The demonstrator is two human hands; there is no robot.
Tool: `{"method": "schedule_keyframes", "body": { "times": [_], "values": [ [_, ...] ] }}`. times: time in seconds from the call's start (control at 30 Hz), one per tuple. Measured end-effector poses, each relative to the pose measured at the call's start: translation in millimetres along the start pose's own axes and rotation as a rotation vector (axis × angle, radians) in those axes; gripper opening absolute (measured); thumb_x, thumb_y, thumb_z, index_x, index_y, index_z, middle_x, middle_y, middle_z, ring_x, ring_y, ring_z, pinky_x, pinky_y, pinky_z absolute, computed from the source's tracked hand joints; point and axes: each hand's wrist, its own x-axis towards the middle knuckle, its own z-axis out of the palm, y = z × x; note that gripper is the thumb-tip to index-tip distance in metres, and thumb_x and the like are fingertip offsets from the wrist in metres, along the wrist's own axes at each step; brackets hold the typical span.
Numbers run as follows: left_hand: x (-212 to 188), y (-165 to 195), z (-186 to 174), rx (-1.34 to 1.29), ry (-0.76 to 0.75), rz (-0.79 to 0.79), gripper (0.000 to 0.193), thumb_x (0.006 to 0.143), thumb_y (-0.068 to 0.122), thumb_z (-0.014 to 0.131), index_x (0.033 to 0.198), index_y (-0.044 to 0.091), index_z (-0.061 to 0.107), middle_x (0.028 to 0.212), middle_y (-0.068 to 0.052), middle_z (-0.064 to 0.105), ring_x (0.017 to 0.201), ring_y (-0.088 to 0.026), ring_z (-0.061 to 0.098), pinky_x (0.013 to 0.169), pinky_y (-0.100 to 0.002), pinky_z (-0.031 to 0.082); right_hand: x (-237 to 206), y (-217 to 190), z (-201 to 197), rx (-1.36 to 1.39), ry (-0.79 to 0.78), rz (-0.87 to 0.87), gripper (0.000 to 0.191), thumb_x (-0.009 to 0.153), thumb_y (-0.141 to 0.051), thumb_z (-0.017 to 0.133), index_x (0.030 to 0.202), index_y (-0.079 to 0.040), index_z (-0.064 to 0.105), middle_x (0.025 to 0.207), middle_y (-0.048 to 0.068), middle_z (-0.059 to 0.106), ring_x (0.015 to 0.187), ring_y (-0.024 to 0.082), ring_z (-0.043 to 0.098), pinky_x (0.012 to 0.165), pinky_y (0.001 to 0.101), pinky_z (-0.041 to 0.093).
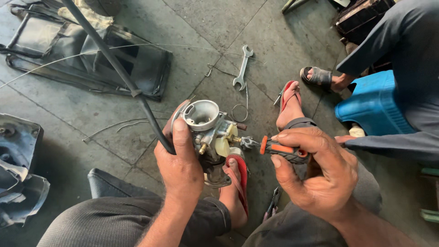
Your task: The person disassembles a motorcycle carburetor, removes the float bowl, and uses a screwdriver to adjust internal components. They handle the float, needle, and jets while seated on the floor in a workshop setting.
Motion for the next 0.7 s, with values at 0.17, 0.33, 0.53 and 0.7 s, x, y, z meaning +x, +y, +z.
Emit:
{"method": "schedule_keyframes", "body": {
  "times": [0.17, 0.33, 0.53, 0.7],
  "values": [
    [-1, 0, -1, 0.022, 0.008, -0.005, 0.060, 0.107, 0.041, 0.053, 0.138, -0.010, 0.060, 0.124, -0.012, 0.070, 0.117, -0.017, 0.064, 0.107, -0.031, 0.048, -2, 3, 0, 0.025, -0.010, -0.021, 0.028, 0.087, -0.003, 0.077, 0.112, 0.000, 0.064, 0.108, 0.011, 0.073, 0.094, 0.015, 0.074, 0.082, 0.0251, 0.058],
    [1, 0, -1, 0.035, 0.023, -0.029, 0.059, 0.106, 0.041, 0.053, 0.137, -0.008, 0.060, 0.121, -0.011, 0.071, 0.115, -0.016, 0.065, 0.104, -0.030, 0.049, -2, 5, 0, 0.041, -0.028, -0.020, 0.029, 0.087, -0.004, 0.078, 0.111, -0.001, 0.064, 0.108, 0.010, 0.073, 0.095, 0.015, 0.074, 0.081, 0.0250, 0.058],
    [2, 8, -2, 0.198, 0.026, 0.048, 0.056, 0.106, 0.040, 0.054, 0.138, -0.006, 0.061, 0.122, -0.011, 0.072, 0.115, -0.016, 0.066, 0.104, -0.029, 0.049, 1, 7, 0, 0.017, -0.080, -0.011, 0.028, 0.087, -0.006, 0.077, 0.112, -0.001, 0.065, 0.104, 0.010, 0.073, 0.094, 0.017, 0.074, 0.085, 0.0292, 0.059],
    [1, 17, -4, 0.314, -0.019, 0.101, 0.049, 0.106, 0.032, 0.052, 0.138, -0.004, 0.061, 0.118, -0.011, 0.075, 0.110, -0.015, 0.069, 0.101, -0.029, 0.052, -1, 8, 1, -0.017, -0.160, -0.020, 0.027, 0.090, -0.006, 0.073, 0.115, -0.001, 0.067, 0.100, 0.009, 0.074, 0.091, 0.019, 0.074, 0.084, 0.0308, 0.059]
  ]
}}
